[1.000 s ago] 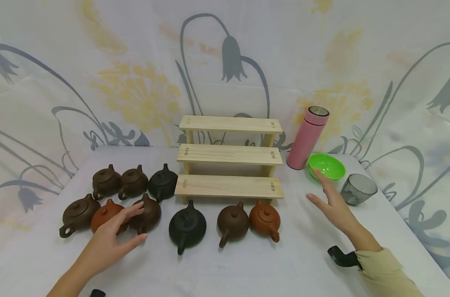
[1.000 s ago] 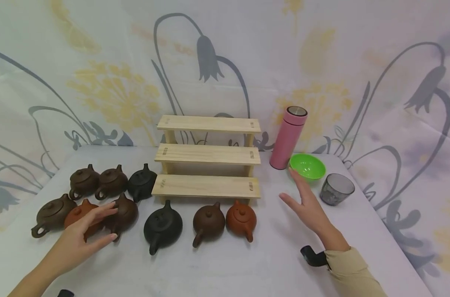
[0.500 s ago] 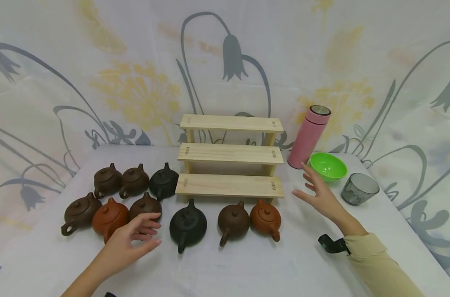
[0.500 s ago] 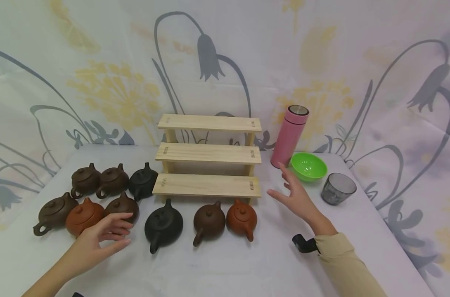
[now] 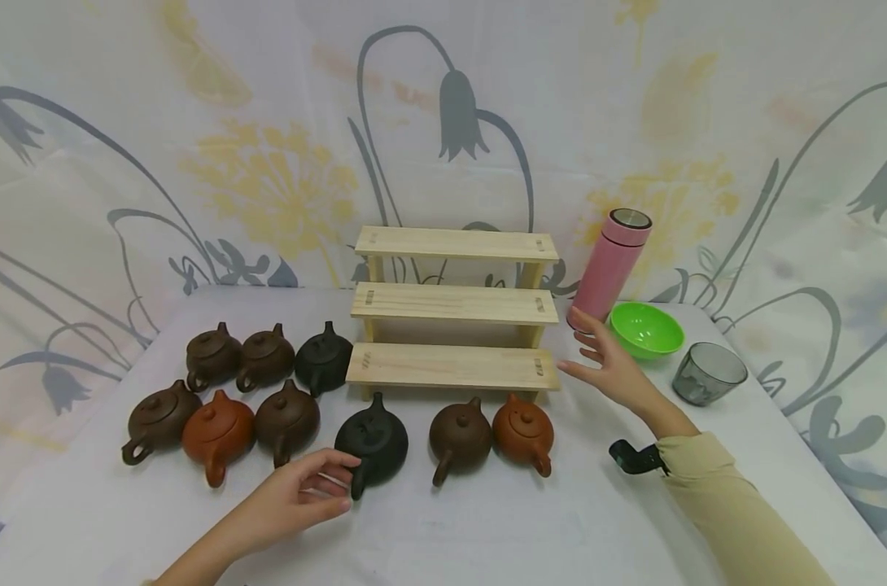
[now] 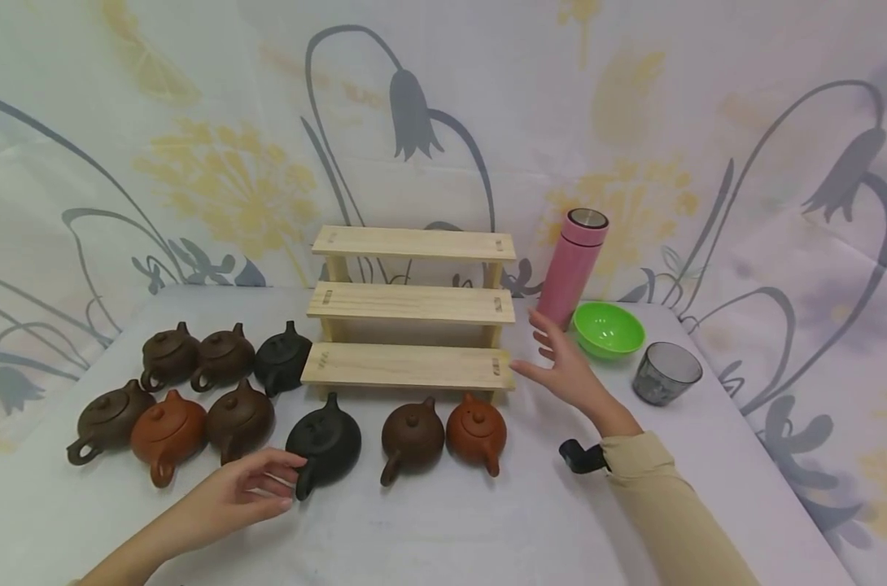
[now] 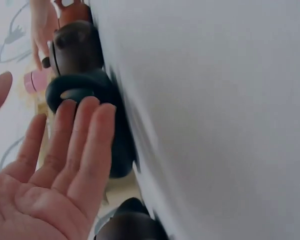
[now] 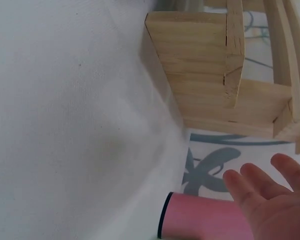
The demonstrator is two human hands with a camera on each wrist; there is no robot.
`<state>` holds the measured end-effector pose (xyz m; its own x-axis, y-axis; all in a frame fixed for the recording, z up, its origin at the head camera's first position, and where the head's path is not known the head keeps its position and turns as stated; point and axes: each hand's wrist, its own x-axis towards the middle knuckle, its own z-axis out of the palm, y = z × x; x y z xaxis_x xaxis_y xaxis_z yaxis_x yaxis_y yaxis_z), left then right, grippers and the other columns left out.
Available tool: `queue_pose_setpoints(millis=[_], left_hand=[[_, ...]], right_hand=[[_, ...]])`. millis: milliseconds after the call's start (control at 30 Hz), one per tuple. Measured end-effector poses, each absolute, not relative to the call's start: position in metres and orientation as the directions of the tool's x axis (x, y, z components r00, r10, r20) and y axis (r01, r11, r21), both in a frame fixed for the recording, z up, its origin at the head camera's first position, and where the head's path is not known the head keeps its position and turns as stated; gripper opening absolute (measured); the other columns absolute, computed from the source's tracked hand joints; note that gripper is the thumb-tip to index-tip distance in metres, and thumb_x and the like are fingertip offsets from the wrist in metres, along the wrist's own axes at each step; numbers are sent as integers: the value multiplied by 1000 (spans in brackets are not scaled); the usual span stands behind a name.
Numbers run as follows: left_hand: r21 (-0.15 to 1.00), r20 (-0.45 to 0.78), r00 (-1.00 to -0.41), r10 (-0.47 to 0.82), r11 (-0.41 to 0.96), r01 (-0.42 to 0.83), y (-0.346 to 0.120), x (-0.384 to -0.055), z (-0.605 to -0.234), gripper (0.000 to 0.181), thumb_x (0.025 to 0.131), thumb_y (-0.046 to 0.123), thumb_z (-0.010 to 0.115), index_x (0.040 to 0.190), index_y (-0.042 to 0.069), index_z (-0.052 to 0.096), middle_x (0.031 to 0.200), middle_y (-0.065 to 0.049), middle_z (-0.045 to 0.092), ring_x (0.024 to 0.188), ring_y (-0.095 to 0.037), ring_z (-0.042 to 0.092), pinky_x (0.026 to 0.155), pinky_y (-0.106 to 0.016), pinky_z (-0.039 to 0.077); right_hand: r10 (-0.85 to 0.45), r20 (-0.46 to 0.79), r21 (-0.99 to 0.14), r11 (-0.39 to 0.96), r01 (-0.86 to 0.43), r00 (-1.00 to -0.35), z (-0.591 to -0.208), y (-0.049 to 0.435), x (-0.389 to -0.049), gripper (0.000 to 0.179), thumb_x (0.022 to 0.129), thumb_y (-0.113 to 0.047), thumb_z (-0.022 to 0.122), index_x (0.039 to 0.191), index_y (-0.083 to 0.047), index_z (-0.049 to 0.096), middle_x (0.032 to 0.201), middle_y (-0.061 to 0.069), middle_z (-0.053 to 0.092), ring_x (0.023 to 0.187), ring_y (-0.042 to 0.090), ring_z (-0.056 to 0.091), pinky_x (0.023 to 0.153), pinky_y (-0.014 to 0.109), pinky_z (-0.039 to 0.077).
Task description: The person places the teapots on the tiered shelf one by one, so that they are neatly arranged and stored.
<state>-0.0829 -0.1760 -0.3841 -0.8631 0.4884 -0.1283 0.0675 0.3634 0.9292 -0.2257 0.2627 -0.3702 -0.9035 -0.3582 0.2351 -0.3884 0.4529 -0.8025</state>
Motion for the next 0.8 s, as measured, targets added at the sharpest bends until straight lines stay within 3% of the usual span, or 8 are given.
queue_pose_setpoints(millis=[200, 467, 667, 800], left_hand=[[951, -147, -854, 498, 308, 16, -173, -85, -389, 45, 87, 17, 67, 123, -3, 52, 108, -11, 59, 97, -26, 59, 78, -28, 51], [958, -271, -844, 463, 218, -188, -169, -87, -394, 46, 86, 15, 68, 126, -1, 50, 105, -13, 62, 94, -23, 59, 78, -32, 52], [957, -262, -874, 410, 230, -179, -164, -88, -396, 43, 84, 11, 70, 121, -2, 51, 87, -9, 62, 80, -20, 57, 72, -25, 50], [954, -261, -889, 376, 240, -178, -163, -88, -395, 44, 84, 9, 70, 123, -2, 53, 86, -7, 58, 83, -20, 58, 73, -26, 51]], right_hand=[[-380, 201, -822, 436, -366, -903, -369, 258, -231, 83, 84, -7, 70, 147, -3, 16, 145, 26, 25, 128, 45, 30, 101, 56, 29], [-433, 178, -845, 393, -363, -884, -376, 254, -241, 86, 79, -6, 75, 146, -6, 22, 134, 29, 39, 121, 44, 41, 98, 54, 34], [-454, 168, -861, 364, -354, -875, -382, 255, -245, 90, 75, 3, 75, 147, -8, 21, 121, 31, 51, 111, 41, 52, 93, 49, 41], [-464, 167, -870, 345, -352, -870, -383, 257, -245, 90, 75, 6, 73, 147, -8, 21, 117, 31, 53, 109, 42, 53, 92, 48, 42]])
